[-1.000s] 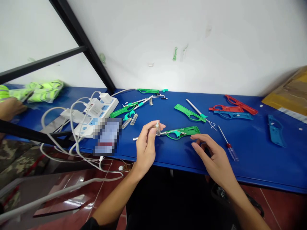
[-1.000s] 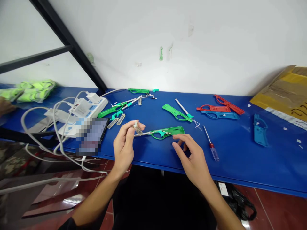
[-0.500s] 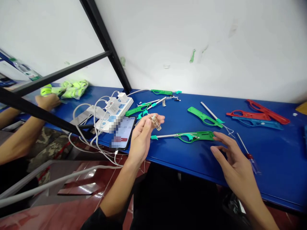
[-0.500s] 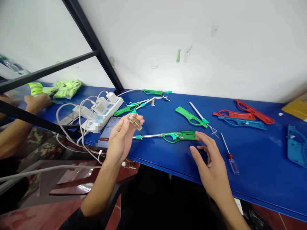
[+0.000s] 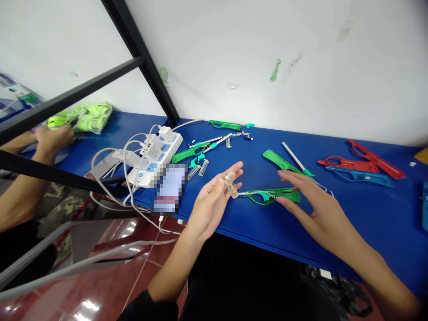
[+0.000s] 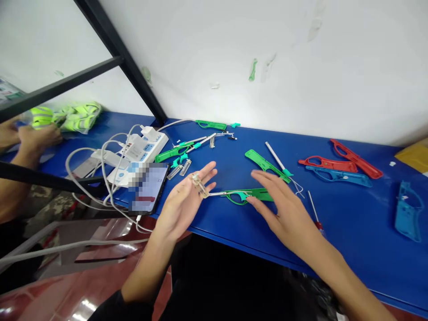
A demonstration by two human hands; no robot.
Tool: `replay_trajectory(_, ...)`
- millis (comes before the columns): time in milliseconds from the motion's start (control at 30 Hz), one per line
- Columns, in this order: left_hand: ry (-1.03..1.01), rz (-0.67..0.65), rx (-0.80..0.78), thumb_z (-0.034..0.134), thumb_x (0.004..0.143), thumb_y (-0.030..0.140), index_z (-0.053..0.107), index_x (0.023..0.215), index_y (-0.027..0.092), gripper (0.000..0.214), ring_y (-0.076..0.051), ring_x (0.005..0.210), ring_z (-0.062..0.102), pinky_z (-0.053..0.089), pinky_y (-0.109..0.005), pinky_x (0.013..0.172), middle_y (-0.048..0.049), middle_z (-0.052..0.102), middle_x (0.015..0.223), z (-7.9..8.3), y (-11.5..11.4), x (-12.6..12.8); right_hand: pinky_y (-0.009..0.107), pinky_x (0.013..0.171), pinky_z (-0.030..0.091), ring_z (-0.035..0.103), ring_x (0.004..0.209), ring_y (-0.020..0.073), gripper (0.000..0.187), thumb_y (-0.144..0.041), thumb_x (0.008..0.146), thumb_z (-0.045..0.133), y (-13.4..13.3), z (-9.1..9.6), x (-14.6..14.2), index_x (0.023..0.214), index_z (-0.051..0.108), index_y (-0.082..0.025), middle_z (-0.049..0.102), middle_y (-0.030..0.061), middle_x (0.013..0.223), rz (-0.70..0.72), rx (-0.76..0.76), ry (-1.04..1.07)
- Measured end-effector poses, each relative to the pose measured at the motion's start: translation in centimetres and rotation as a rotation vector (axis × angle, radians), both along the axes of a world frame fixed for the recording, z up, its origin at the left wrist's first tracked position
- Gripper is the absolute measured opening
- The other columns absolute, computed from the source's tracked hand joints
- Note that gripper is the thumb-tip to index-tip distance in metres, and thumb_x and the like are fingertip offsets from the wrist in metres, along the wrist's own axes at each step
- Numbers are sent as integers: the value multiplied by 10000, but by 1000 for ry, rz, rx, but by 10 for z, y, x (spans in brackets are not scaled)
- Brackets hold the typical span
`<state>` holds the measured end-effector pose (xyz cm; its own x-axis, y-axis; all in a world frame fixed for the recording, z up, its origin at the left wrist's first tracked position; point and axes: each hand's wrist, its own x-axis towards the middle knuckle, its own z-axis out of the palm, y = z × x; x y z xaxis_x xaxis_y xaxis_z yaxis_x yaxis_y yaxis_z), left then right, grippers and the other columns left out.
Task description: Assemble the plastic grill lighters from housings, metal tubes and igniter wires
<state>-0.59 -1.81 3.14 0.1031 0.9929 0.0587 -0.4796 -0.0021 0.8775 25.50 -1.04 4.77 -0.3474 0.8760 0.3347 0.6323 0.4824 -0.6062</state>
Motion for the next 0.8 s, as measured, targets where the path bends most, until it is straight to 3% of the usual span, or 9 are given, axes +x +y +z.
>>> replay_trajectory(67, -6, 9, -17, 666, 1051, 538, 790, 1226, 268, 344, -327, 1555, 512, 455, -560, 1255, -101, 580, 1635, -1, 2, 13, 432, 907, 661, 784, 1032, 257, 390, -441, 1068, 644, 1, 4, -11, 1441, 658, -326, 789, 73, 1282, 76, -107, 47)
replay_trajectory(133, -9, 9, -5, 699, 1033, 539, 795, 1211, 264, 341, -326, 1563, 502, 442, -550, 1268, -101, 592, 1625, -2, 1, 25, 370, 843, 658, 775, 908, 207, 352, -406, 1073, 647, -2, 4, -23, 1415, 661, -320, 810, 46, 1195, 138, -161, 108)
replay_trajectory(333, 57, -37, 100, 682, 1065, 437, 799, 1198, 302, 223, -313, 1510, 561, 492, -511, 1229, -67, 532, 1678, -10, -3, 42, 356, 915, 630, 754, 984, 195, 292, -260, 1048, 691, 0, -1, -42, 1336, 687, -311, 801, 28, 1197, 144, -45, 226)
replay_trajectory(500, 138, -62, 203, 632, 1098, 335, 785, 1279, 339, 238, -281, 1559, 505, 442, -497, 1281, -44, 533, 1674, -14, -4, 39, 368, 880, 624, 747, 998, 207, 245, -232, 1048, 675, -1, 2, -26, 1257, 752, -333, 785, 35, 1172, 91, -47, 255)
replay_trajectory(633, 321, 74, 181, 590, 1115, 357, 746, 1352, 316, 286, -277, 1503, 560, 495, -467, 1228, -78, 566, 1638, -14, -7, 35, 367, 753, 603, 716, 887, 217, 277, -266, 1029, 690, -17, 7, 0, 1280, 759, -360, 747, 49, 1042, -32, -35, 229)
replay_trajectory(733, 344, 217, 193, 582, 1119, 332, 749, 1274, 294, 230, -245, 1345, 666, 571, -397, 1103, -91, 635, 1535, -17, -10, 35, 321, 650, 561, 659, 746, 178, 251, -281, 1024, 690, -28, 7, 17, 1253, 764, -352, 709, 25, 922, 34, -126, 95)
replay_trajectory(800, 364, 227, 209, 582, 1118, 313, 753, 1205, 272, 197, -232, 1280, 686, 582, -366, 1045, -96, 671, 1447, -20, -10, 37, 299, 634, 553, 659, 741, 164, 208, -313, 1038, 672, -34, 5, 25, 1218, 775, -337, 711, 21, 935, 93, -225, -10)
